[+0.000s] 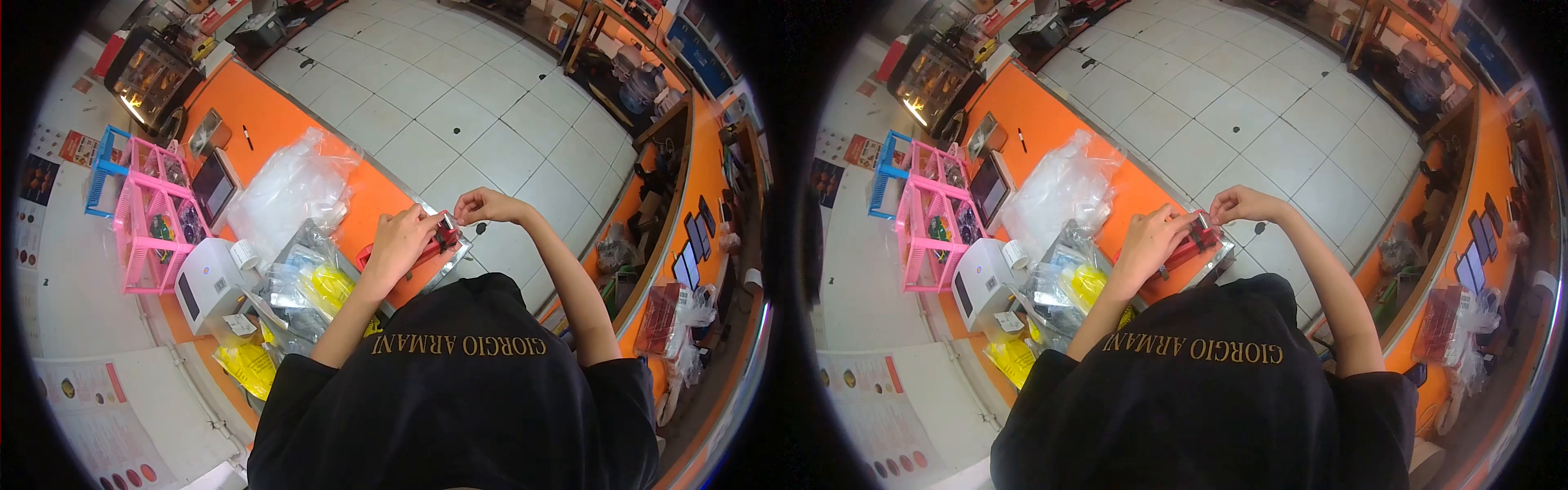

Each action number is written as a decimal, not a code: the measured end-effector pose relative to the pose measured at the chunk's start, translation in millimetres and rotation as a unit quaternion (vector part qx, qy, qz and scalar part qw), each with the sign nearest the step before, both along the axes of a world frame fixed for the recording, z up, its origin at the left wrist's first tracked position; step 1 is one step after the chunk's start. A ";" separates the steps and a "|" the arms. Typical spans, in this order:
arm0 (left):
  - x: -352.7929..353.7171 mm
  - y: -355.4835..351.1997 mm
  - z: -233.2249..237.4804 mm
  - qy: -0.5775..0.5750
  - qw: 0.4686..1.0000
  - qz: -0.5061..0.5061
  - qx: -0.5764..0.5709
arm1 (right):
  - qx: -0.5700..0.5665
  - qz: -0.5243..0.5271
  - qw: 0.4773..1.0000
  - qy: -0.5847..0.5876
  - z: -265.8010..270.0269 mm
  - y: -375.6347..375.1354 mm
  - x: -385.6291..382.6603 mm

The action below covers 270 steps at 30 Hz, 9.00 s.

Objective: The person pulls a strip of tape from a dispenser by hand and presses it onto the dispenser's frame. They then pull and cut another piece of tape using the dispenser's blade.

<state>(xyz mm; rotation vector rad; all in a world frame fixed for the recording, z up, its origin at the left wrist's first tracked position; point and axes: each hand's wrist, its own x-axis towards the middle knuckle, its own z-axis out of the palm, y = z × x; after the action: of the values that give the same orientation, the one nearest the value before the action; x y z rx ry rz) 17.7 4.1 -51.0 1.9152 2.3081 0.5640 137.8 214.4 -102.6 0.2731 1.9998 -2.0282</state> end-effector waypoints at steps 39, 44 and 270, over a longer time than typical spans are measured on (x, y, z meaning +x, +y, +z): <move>-0.9 -4.6 -1.1 0.026 0.996 -0.072 0.039 | 0.326 -0.172 0.926 0.084 12.4 -39.2 -1.2; -4.7 -1.8 -7.8 0.030 0.996 -0.079 0.043 | 0.304 -0.203 0.928 0.069 10.9 -41.3 -0.5; 92.7 -59.8 -124.0 -0.636 0.465 0.435 0.435 | 0.481 -0.098 0.832 0.260 -36.1 -161.7 2.9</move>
<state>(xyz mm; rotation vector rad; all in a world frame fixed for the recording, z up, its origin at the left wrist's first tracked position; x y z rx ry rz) 110.4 -55.7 -175.1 -0.3879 1.4825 2.3952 140.8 52.8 -138.7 0.1094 3.3426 -1.0286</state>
